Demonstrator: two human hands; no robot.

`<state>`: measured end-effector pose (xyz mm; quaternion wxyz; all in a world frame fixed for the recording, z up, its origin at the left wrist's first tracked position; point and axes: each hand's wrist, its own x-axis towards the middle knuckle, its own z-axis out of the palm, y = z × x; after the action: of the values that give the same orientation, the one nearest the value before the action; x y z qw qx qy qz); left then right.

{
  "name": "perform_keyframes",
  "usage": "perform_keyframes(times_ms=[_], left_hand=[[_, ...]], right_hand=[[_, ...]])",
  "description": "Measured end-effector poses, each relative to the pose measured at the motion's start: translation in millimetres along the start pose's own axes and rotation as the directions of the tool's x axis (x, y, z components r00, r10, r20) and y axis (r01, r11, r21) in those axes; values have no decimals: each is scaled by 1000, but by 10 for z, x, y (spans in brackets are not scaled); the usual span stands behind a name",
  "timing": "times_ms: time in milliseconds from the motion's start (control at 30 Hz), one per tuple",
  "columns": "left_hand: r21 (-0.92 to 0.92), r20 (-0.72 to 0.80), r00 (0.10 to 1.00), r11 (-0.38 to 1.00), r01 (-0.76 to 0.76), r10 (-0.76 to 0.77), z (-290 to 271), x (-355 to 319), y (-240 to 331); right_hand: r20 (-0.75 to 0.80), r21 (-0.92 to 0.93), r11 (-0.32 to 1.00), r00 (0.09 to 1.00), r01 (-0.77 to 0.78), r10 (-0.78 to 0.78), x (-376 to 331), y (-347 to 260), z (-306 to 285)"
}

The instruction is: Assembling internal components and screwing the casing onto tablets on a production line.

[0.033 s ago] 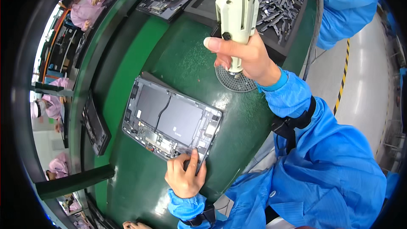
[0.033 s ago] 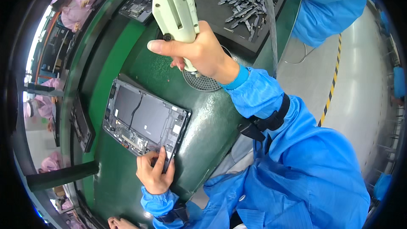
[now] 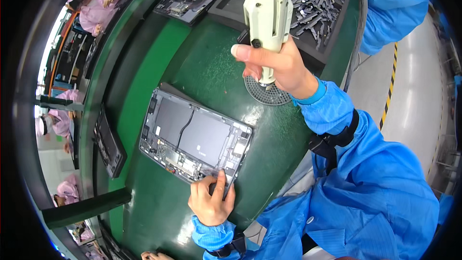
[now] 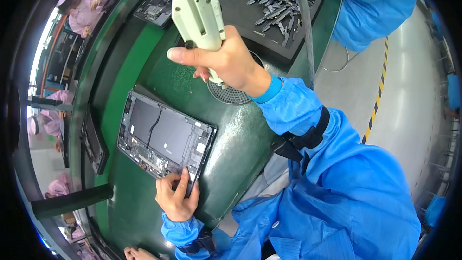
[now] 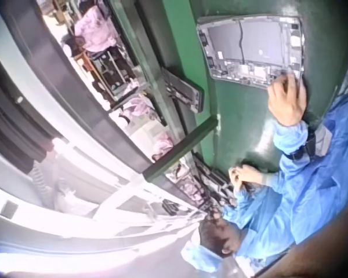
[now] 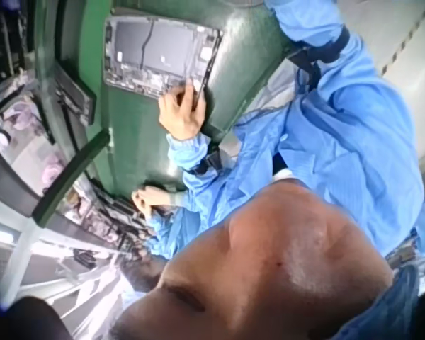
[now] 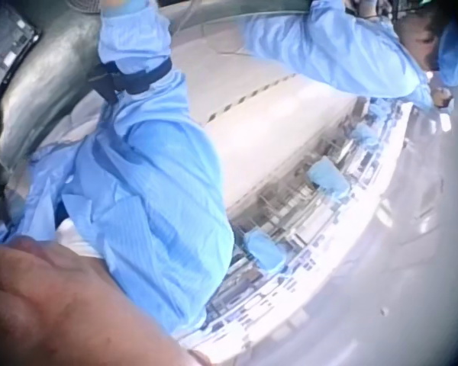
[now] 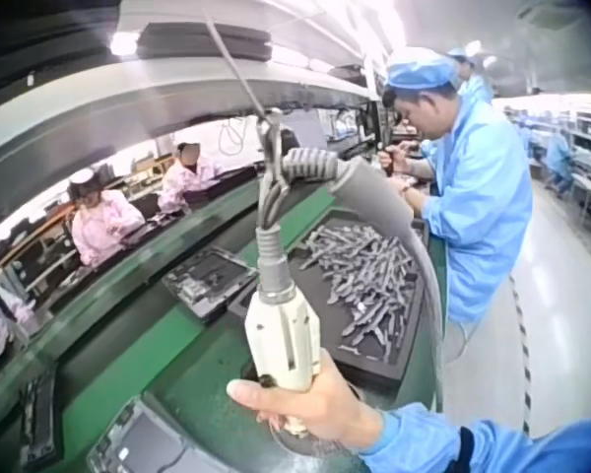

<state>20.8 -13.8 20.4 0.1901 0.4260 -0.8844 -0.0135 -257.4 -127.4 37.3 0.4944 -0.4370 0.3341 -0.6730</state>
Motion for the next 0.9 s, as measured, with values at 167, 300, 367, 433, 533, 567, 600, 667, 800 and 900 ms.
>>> perform_keyframes(times_ms=[167,300,367,433,533,567,600,667,800,900], left_hand=[[50,13,1000,998,-23,22,46,10,8],[71,-6,999,997,-42,43,61,15,-3],[70,-13,999,996,-51,52,64,28,-2],[55,-30,999,998,-43,45,72,33,1],[51,-42,998,998,-47,49,78,44,-6],[50,-42,998,998,-44,46,79,40,-2],[44,-41,998,998,-35,37,81,39,-1],[35,-43,999,999,-23,25,75,43,0],[29,-41,999,999,-30,31,61,41,-5],[24,-37,999,999,-31,32,58,34,-17]], right_hand=[[54,19,999,998,-42,40,-49,17,62],[57,11,997,995,-78,77,-51,-43,48],[20,-57,998,1000,0,1,-48,-66,18],[-30,-97,994,998,50,-53,-28,-69,-25],[-100,-142,985,989,98,-112,12,-9,-106],[-111,-152,983,987,99,-116,18,0,-110],[-109,-154,983,987,98,-115,22,1,-107],[-105,-152,984,988,96,-112,33,-2,-92],[-107,-165,984,990,74,-92,36,39,-81],[-104,-164,985,992,53,-71,38,60,-84]])
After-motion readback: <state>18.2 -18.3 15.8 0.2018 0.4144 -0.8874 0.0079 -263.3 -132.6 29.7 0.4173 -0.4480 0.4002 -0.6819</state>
